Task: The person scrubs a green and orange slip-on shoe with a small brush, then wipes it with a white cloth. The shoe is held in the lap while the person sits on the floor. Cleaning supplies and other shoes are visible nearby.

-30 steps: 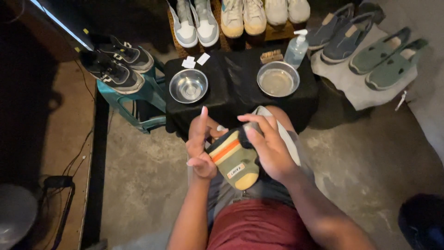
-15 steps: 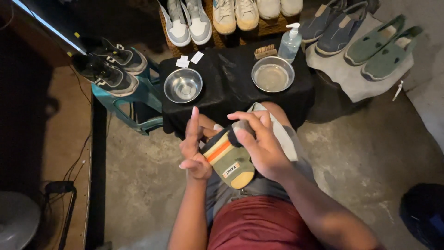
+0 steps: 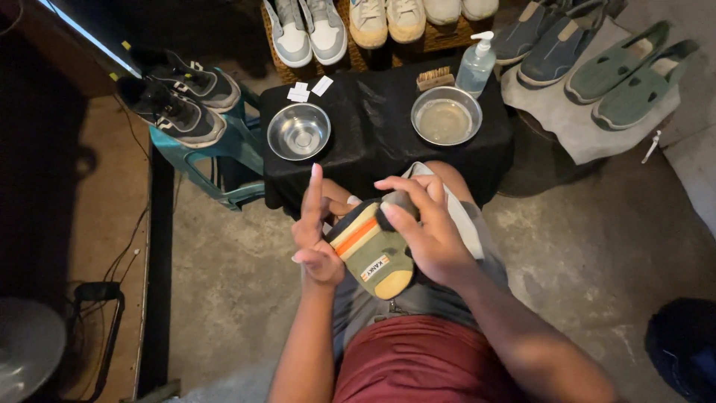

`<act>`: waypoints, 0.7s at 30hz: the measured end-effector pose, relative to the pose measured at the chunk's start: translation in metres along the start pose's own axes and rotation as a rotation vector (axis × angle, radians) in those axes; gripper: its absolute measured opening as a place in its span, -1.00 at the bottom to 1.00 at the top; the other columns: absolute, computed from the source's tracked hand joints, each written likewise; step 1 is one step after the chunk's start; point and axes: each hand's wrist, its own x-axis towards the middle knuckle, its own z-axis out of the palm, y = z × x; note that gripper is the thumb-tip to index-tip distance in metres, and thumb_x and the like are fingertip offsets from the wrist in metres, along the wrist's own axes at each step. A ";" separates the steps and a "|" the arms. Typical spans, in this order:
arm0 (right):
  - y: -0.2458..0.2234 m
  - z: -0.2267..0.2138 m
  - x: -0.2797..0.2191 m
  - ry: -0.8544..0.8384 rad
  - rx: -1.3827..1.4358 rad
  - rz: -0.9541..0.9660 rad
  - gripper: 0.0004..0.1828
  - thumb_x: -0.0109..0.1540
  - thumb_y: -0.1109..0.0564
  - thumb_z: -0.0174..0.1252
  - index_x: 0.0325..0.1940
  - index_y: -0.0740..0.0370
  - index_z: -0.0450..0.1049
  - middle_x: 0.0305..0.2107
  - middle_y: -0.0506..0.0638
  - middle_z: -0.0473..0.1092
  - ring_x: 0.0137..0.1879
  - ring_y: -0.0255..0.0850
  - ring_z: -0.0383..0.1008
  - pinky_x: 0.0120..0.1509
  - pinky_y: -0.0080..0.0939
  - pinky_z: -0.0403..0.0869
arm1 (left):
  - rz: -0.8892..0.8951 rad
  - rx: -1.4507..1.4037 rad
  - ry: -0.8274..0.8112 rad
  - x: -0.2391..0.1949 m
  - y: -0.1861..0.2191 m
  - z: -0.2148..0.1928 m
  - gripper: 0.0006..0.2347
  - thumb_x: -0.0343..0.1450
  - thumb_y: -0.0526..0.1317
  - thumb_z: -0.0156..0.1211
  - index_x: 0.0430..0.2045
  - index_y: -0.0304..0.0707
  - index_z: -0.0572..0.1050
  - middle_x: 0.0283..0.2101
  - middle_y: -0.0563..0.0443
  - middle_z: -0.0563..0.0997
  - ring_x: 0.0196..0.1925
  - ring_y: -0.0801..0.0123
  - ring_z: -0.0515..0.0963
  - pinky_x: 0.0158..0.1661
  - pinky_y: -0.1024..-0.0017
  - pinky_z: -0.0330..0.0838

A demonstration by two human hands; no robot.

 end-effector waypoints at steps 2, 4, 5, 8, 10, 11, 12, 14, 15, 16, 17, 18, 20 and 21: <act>0.025 0.001 0.004 0.006 0.015 0.047 -0.63 0.41 -0.11 0.00 0.29 -0.11 0.42 -0.05 -0.03 0.12 0.26 -0.18 0.11 0.51 -0.04 -0.08 | -0.004 0.016 0.004 -0.001 0.001 -0.002 0.05 0.36 0.48 -0.81 0.31 -0.72 0.16 -0.44 -0.10 0.67 -0.47 0.38 0.59 -0.37 0.53 0.45; 0.029 0.000 0.010 0.020 0.027 0.088 -0.65 0.43 -0.09 -0.04 0.29 -0.11 0.41 -0.02 0.04 0.16 0.26 -0.12 0.13 0.51 0.04 -0.04 | -0.002 0.027 0.005 0.005 0.003 -0.002 0.05 0.36 0.47 -0.82 0.31 -0.72 0.15 -0.44 -0.09 0.66 -0.47 0.38 0.59 -0.36 0.52 0.47; 0.021 -0.001 0.008 0.040 0.013 0.059 -0.65 0.42 -0.09 0.00 0.27 -0.11 0.44 -0.07 0.03 0.17 0.23 -0.15 0.15 0.48 -0.02 0.02 | -0.005 0.024 -0.006 0.007 0.007 0.000 0.05 0.36 0.48 -0.81 0.30 -0.72 0.17 -0.44 -0.09 0.66 -0.47 0.39 0.58 -0.37 0.54 0.44; -0.013 -0.001 -0.001 0.059 -0.007 0.010 -0.64 0.35 -0.09 0.10 0.23 -0.12 0.49 -0.08 0.00 0.18 0.19 -0.21 0.18 0.45 -0.11 0.08 | 0.007 0.029 -0.009 0.016 0.021 0.011 0.05 0.36 0.49 -0.79 0.27 -0.71 0.22 -0.43 -0.09 0.65 -0.43 0.38 0.59 -0.36 0.56 0.43; -0.025 0.000 -0.006 0.052 -0.011 -0.008 -0.63 0.31 -0.09 0.15 0.21 -0.13 0.51 -0.06 -0.03 0.18 0.18 -0.23 0.19 0.45 -0.14 0.08 | 0.020 0.041 0.002 0.015 0.025 0.015 0.05 0.36 0.49 -0.79 0.25 -0.70 0.27 -0.43 -0.09 0.65 -0.40 0.36 0.61 -0.33 0.56 0.44; -0.024 0.001 -0.006 0.062 -0.057 -0.047 -0.61 0.29 -0.11 0.18 0.21 -0.14 0.52 -0.06 -0.01 0.18 0.18 -0.18 0.20 0.43 -0.11 0.11 | 0.020 0.056 -0.005 0.013 0.022 0.015 0.06 0.35 0.51 -0.78 0.26 -0.67 0.27 -0.43 -0.07 0.65 -0.40 0.38 0.60 -0.33 0.56 0.43; -0.023 0.001 -0.005 0.072 -0.103 -0.085 -0.59 0.27 -0.13 0.21 0.21 -0.15 0.53 -0.06 0.02 0.19 0.17 -0.13 0.21 0.41 -0.09 0.14 | 0.021 0.070 -0.011 0.012 0.020 0.014 0.07 0.34 0.53 -0.77 0.26 -0.65 0.28 -0.42 -0.05 0.65 -0.40 0.39 0.58 -0.33 0.56 0.42; 0.004 -0.004 0.003 0.084 -0.097 -0.004 -0.63 0.32 -0.11 0.14 0.22 -0.17 0.52 -0.06 0.07 0.24 0.17 -0.10 0.26 0.40 -0.05 0.18 | 0.059 0.098 0.009 0.011 0.017 0.012 0.05 0.37 0.49 -0.80 0.23 -0.67 0.31 -0.44 -0.06 0.65 -0.39 0.37 0.58 -0.29 0.55 0.44; 0.016 -0.008 0.009 0.098 -0.092 0.074 -0.65 0.37 -0.09 0.07 0.23 -0.19 0.51 -0.06 0.12 0.29 0.16 -0.06 0.32 0.39 -0.01 0.22 | 0.101 0.123 0.029 0.012 0.014 0.012 0.03 0.39 0.45 -0.83 0.20 -0.69 0.34 -0.45 -0.06 0.66 -0.37 0.34 0.59 -0.24 0.54 0.46; 0.015 -0.009 0.009 0.095 -0.097 0.065 -0.65 0.37 -0.09 0.07 0.23 -0.19 0.51 -0.06 0.12 0.29 0.16 -0.06 0.32 0.39 -0.01 0.22 | 0.109 0.123 0.037 0.014 0.017 0.014 0.03 0.39 0.45 -0.83 0.20 -0.69 0.34 -0.45 -0.06 0.66 -0.37 0.34 0.59 -0.24 0.54 0.46; 0.014 -0.009 0.006 0.104 -0.090 0.036 -0.66 0.36 -0.08 0.08 0.21 -0.15 0.51 -0.09 0.09 0.27 0.16 -0.10 0.29 0.40 -0.06 0.20 | 0.070 0.063 0.025 0.014 0.020 0.015 0.02 0.38 0.47 -0.79 0.23 -0.66 0.32 -0.45 -0.09 0.65 -0.42 0.34 0.60 -0.28 0.52 0.48; 0.014 -0.010 0.003 0.113 -0.084 0.007 -0.67 0.36 -0.07 0.09 0.20 -0.11 0.52 -0.11 0.07 0.26 0.16 -0.13 0.27 0.41 -0.11 0.18 | 0.030 0.002 0.013 0.013 0.023 0.017 0.02 0.37 0.48 -0.75 0.26 -0.62 0.29 -0.44 -0.13 0.64 -0.46 0.34 0.60 -0.33 0.51 0.50; -0.005 -0.007 -0.003 0.104 -0.091 -0.030 -0.65 0.32 -0.09 0.13 0.18 -0.12 0.54 -0.07 0.05 0.26 0.19 -0.12 0.26 0.43 -0.10 0.16 | 0.022 0.019 -0.010 0.015 0.027 0.018 0.03 0.36 0.50 -0.75 0.26 -0.63 0.29 -0.45 -0.11 0.63 -0.45 0.33 0.61 -0.31 0.50 0.52; -0.014 -0.004 -0.007 0.097 -0.100 -0.070 -0.64 0.28 -0.11 0.17 0.15 -0.13 0.56 -0.03 0.02 0.26 0.21 -0.12 0.26 0.44 -0.09 0.15 | 0.018 0.035 -0.032 0.015 0.029 0.019 0.04 0.35 0.51 -0.74 0.26 -0.63 0.30 -0.45 -0.10 0.63 -0.44 0.32 0.62 -0.29 0.50 0.53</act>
